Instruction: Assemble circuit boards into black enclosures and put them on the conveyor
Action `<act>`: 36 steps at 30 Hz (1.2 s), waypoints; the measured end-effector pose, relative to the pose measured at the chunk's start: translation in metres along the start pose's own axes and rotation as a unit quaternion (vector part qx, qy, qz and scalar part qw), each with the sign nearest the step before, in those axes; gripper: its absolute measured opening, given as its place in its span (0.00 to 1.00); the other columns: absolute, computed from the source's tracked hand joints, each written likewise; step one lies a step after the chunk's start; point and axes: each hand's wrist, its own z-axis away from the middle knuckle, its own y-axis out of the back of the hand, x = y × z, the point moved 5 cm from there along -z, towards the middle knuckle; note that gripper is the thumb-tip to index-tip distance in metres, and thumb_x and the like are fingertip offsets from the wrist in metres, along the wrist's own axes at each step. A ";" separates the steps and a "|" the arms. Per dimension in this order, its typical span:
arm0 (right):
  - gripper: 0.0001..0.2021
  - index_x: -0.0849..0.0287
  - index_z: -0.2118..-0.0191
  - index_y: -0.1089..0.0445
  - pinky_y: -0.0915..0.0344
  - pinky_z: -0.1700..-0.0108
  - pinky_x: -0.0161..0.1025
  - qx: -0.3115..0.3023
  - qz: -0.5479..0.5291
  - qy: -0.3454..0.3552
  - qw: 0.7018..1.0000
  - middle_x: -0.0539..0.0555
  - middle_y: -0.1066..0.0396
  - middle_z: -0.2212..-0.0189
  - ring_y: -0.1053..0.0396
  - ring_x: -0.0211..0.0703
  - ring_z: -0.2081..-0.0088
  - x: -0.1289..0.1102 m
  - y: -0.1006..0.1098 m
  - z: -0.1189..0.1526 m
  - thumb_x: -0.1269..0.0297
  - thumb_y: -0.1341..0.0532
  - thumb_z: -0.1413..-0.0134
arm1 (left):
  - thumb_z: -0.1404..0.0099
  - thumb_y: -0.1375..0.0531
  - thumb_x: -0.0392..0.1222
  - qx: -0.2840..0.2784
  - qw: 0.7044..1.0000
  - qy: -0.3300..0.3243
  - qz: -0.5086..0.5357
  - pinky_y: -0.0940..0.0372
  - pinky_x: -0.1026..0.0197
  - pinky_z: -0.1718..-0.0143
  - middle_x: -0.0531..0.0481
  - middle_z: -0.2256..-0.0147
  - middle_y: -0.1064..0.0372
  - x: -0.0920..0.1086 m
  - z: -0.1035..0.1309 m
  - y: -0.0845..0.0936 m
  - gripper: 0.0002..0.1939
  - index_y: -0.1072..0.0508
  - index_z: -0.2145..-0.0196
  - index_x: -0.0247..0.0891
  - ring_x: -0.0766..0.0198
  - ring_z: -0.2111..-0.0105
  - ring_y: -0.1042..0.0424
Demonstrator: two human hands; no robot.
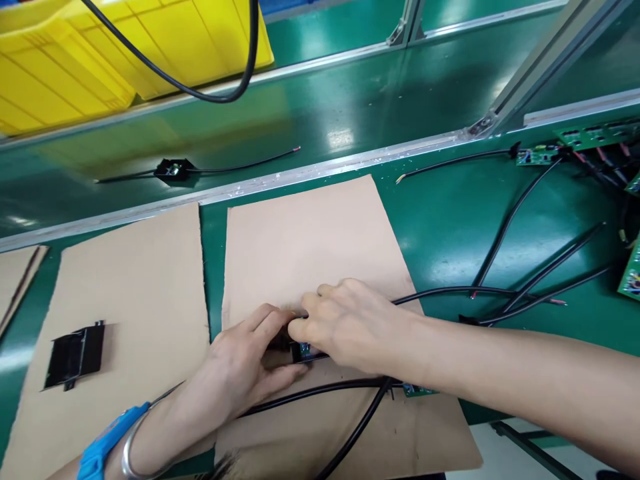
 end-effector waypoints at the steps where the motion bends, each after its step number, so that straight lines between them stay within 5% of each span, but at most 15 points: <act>1: 0.03 0.54 0.63 0.31 0.58 0.73 0.39 0.000 -0.007 0.001 1.000 0.50 0.34 0.70 0.39 0.43 0.70 0.001 0.000 0.000 0.68 0.41 0.38 | 0.39 0.36 0.45 -0.010 1.000 0.001 0.022 0.30 0.54 0.59 0.48 0.54 0.33 -0.002 0.001 0.003 0.24 0.38 0.48 0.42 0.57 0.59 0.28; 6: 0.03 0.53 0.62 0.29 0.55 0.72 0.38 -0.009 -0.055 0.002 0.998 0.50 0.34 0.69 0.37 0.42 0.69 0.004 0.001 -0.001 0.66 0.41 0.39 | 0.32 0.47 0.33 0.000 1.000 -0.006 -0.003 0.32 0.59 0.65 0.52 0.65 0.29 -0.002 0.010 0.009 0.09 0.32 0.57 0.41 0.61 0.66 0.28; 12: 0.06 0.52 0.59 0.28 0.53 0.72 0.37 -0.006 -0.051 -0.004 0.999 0.51 0.33 0.69 0.37 0.42 0.69 0.005 -0.002 -0.001 0.65 0.42 0.38 | 0.35 0.51 0.25 0.136 0.966 -0.115 -0.185 0.37 0.57 0.72 0.49 0.70 0.35 0.027 0.017 -0.004 0.12 0.33 0.61 0.36 0.59 0.72 0.36; 18: 0.07 0.51 0.57 0.27 0.53 0.73 0.38 0.013 -0.061 -0.005 0.998 0.50 0.32 0.69 0.36 0.42 0.69 0.007 -0.004 -0.002 0.64 0.40 0.40 | 0.34 0.46 0.25 0.228 0.938 -0.163 -0.205 0.36 0.59 0.69 0.49 0.70 0.31 0.019 0.022 -0.014 0.10 0.33 0.59 0.35 0.62 0.71 0.34; 25: 0.05 0.54 0.59 0.27 0.49 0.71 0.38 0.015 -0.071 -0.031 0.997 0.51 0.32 0.68 0.35 0.43 0.67 0.007 -0.007 0.001 0.64 0.38 0.42 | 0.31 0.51 0.27 0.193 0.921 -0.181 -0.287 0.30 0.57 0.65 0.44 0.65 0.26 0.025 0.028 -0.022 0.14 0.33 0.50 0.29 0.58 0.66 0.27; 31: 0.04 0.57 0.64 0.28 0.42 0.61 0.41 0.045 -0.047 -0.041 0.997 0.54 0.32 0.67 0.37 0.50 0.57 0.001 0.004 -0.001 0.64 0.34 0.46 | 0.32 0.48 0.28 0.204 0.963 -0.130 -0.116 0.30 0.58 0.58 0.48 0.60 0.25 0.008 0.026 -0.009 0.14 0.31 0.52 0.38 0.62 0.61 0.27; 36: 0.14 0.61 0.65 0.31 0.39 0.63 0.39 0.020 -0.098 -0.101 0.990 0.55 0.29 0.70 0.33 0.47 0.63 0.006 0.004 -0.021 0.56 0.32 0.50 | 0.31 0.44 0.35 0.202 0.973 -0.092 -0.056 0.32 0.59 0.63 0.49 0.66 0.27 0.001 0.020 -0.007 0.05 0.28 0.61 0.39 0.62 0.66 0.29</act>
